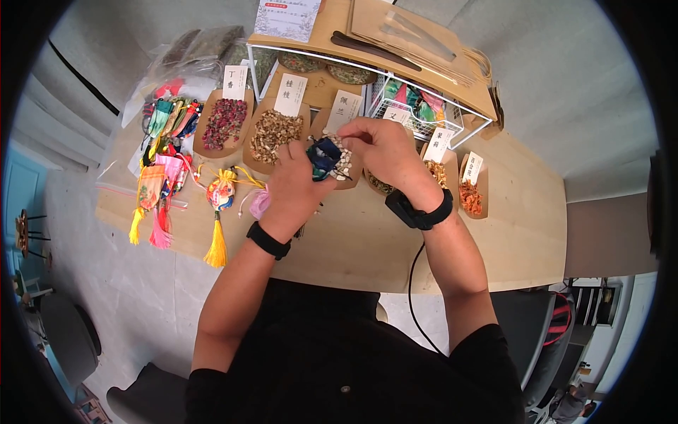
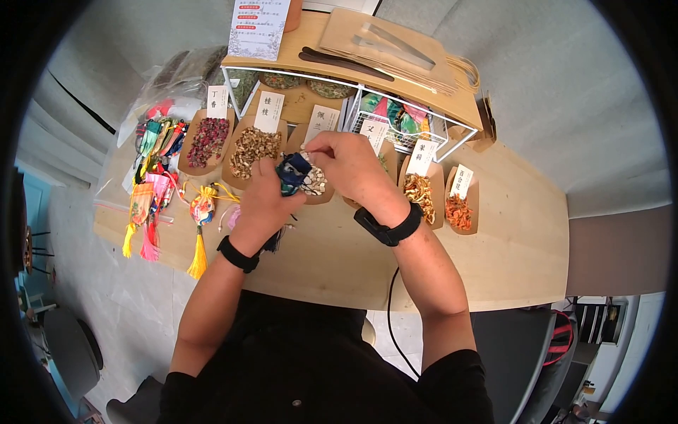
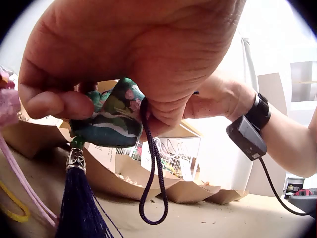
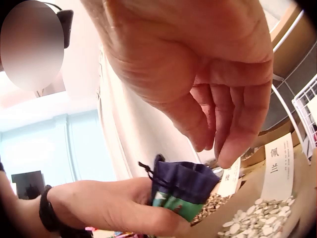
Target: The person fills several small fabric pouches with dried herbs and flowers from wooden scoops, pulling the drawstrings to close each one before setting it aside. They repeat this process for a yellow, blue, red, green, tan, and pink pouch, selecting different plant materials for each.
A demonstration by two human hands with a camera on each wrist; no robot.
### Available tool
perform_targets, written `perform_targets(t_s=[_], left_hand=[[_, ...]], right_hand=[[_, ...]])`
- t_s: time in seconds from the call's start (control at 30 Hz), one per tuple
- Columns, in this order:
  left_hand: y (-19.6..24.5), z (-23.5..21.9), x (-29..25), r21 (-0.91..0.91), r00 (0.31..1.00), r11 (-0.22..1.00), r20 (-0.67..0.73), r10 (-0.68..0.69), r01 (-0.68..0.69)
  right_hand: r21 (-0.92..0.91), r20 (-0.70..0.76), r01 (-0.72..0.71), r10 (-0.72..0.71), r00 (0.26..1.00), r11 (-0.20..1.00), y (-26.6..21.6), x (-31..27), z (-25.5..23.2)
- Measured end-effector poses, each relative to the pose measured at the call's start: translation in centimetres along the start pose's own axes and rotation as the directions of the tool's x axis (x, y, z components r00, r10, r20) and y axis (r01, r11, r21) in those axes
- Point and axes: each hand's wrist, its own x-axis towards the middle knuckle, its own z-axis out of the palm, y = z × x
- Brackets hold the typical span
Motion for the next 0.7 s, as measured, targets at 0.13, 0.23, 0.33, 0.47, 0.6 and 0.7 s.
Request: perform_targets(t_s=[0.13,0.23,0.33,0.47,0.6,0.7], left_hand=[[-0.5,-1.6,-0.2,-0.024,0.998,0.999,-0.033,-0.045,0.044],[-0.4,-2.8,-0.5,-0.066,0.997,0.997,-0.057,-0.055,0.051],[-0.1,-3.3,-0.8,-0.009,0.998,0.999,-0.045,-0.033,0.033],[-0.2,-2.9,-1.2,-0.002,0.999,1.000,-0.040,-0.014,0.014],[0.0,-2.9,-1.3,0.005,0.999,0.999,-0.015,-0.031,0.031],[-0.3,-2.5,-1.4,-0.001,0.999,1.000,-0.031,-0.015,0.015]], right_hand=[[-0.285,-0.005,0.023,-0.026,1.000,0.958,3.7,-0.4,1.4],[-0.393,0.055,0.087,-0.071,0.996,0.915,4.8,-1.2,3.1],[-0.447,0.082,0.151,-0.128,0.988,0.882,4.7,-1.2,4.2],[-0.529,0.110,0.142,-0.098,0.989,0.837,3.7,-0.9,4.7],[-0.537,0.133,0.171,-0.118,0.984,0.826,3.9,-0.4,4.9],[-0.535,0.099,0.171,-0.140,0.985,0.828,4.5,0.1,5.4]])
